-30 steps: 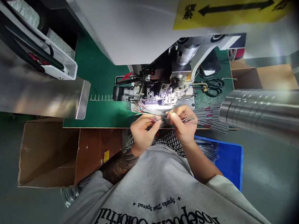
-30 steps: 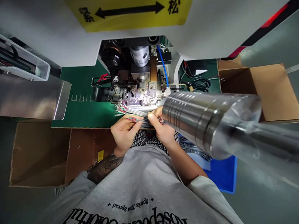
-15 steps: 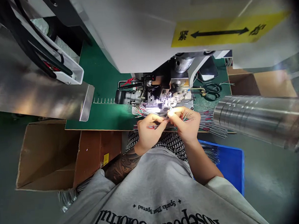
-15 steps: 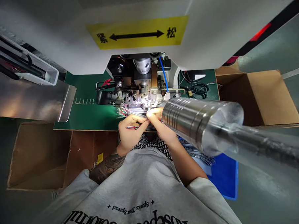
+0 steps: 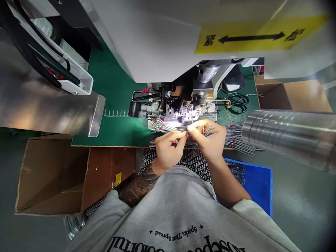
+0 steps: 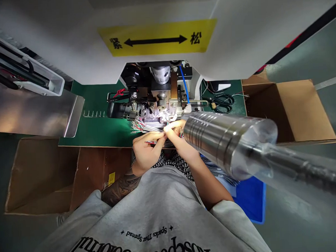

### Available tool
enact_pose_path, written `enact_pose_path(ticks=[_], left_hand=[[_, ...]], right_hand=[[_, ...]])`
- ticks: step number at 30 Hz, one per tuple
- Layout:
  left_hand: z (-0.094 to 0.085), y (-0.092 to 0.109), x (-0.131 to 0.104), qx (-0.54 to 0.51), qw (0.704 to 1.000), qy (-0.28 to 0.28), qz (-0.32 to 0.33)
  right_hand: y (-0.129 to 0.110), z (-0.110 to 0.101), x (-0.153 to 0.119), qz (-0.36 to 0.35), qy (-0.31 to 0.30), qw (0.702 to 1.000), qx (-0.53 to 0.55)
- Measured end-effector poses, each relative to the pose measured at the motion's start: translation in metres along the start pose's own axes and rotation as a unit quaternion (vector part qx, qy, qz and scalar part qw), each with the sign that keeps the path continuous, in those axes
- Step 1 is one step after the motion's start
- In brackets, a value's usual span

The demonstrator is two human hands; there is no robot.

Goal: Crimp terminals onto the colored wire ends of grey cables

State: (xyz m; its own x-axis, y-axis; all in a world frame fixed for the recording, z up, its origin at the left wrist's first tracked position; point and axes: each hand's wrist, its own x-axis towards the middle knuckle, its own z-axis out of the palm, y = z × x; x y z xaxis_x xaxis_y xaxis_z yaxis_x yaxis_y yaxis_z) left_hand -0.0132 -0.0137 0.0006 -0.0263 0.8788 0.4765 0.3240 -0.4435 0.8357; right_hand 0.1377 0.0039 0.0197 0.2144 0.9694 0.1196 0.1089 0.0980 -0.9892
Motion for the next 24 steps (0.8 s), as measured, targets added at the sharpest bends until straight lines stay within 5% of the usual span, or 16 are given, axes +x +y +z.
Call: enact_pose_path(ticks=[4,8,13,18,24], left_hand=[[-0.003,0.001,0.001,0.002,0.999,-0.036,0.035],[-0.003,0.004,0.001,0.012,1.0,-0.023,-0.012],[-0.001,0.013,0.004,0.003,0.996,-0.009,-0.087],[0.003,0.013,0.007,-0.003,0.996,0.016,-0.083],[0.007,0.011,0.005,0.012,0.993,0.04,-0.114]], right_hand=[[-0.006,0.003,0.003,0.027,-0.046,0.999,-0.002],[-0.013,-0.003,0.012,0.074,-0.124,0.989,-0.01],[-0.012,-0.006,0.014,0.077,-0.071,0.994,0.009],[-0.015,-0.003,0.01,0.076,-0.02,0.997,0.011],[-0.015,-0.017,0.011,0.08,-0.078,0.993,-0.047]])
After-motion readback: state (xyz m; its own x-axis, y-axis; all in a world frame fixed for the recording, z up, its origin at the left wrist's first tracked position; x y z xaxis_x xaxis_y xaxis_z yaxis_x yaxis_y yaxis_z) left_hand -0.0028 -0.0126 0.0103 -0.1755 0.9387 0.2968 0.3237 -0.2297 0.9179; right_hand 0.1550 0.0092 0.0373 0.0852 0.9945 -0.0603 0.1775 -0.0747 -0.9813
